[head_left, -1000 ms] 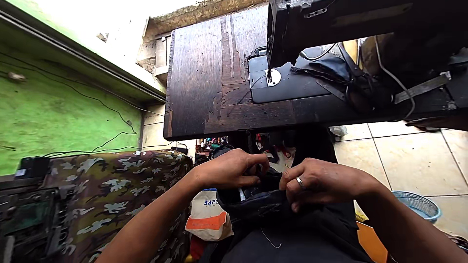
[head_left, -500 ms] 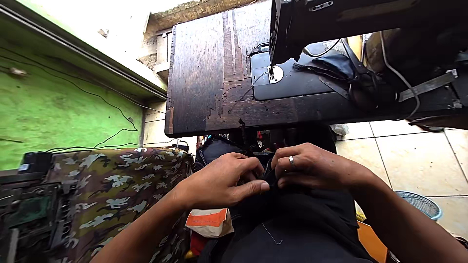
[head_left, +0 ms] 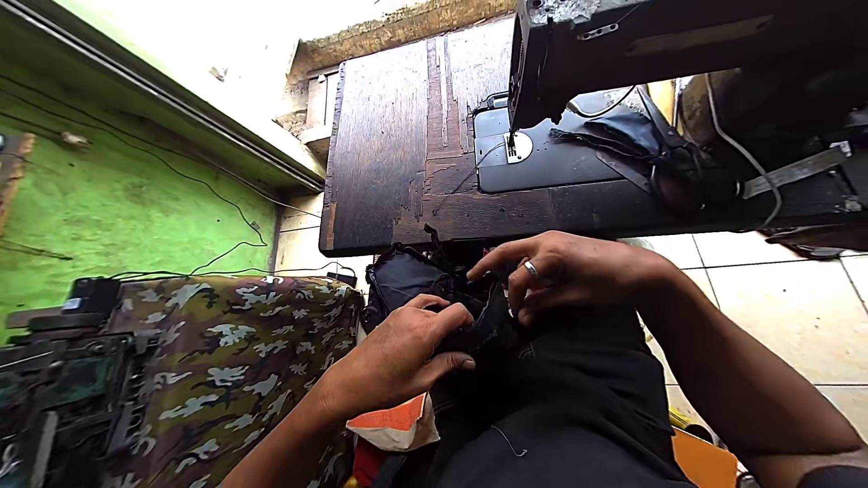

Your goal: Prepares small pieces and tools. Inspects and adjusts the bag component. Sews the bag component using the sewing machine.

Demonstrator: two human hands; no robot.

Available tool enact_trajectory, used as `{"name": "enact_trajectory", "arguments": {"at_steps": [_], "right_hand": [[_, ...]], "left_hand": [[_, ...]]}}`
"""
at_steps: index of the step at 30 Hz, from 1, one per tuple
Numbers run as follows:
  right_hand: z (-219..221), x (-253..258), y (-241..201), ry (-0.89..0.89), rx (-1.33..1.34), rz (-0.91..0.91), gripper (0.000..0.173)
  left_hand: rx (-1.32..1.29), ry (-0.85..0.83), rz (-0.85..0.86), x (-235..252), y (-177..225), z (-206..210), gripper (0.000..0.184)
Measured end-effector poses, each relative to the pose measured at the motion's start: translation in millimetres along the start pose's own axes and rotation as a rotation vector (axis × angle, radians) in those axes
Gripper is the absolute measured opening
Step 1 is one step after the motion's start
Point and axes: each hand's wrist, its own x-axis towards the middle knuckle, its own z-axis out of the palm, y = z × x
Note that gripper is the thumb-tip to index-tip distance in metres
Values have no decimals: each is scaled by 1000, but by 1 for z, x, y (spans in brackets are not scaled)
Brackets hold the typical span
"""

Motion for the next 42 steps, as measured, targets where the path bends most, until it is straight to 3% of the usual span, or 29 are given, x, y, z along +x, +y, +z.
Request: {"name": "enact_trajectory", "arguments": {"at_steps": [3, 9, 19, 25, 30, 36, 42], "right_hand": [[-5, 13, 13, -96, 112, -11, 13], [-5, 4, 10, -8, 60, 62, 15], [7, -4, 23, 78, 99, 164, 19], [7, -6, 12, 110, 136, 127, 19], [6, -19, -21, 136, 178, 94, 19], [22, -36, -22, 274, 107, 206, 21], [53, -50, -35, 302, -275, 9, 25]], "left_hand": [[6, -4, -24, 1, -4, -7, 28], [25, 129, -189, -12, -15, -20, 30], [2, 128, -144, -6, -33, -17, 30], [-310, 71, -202, -3, -30, -32, 26], [-468, 27, -100, 3, -18, -40, 24], [-276, 79, -39, 15, -25, -29, 28], [-49, 135, 184, -4, -6, -8, 30]]}}
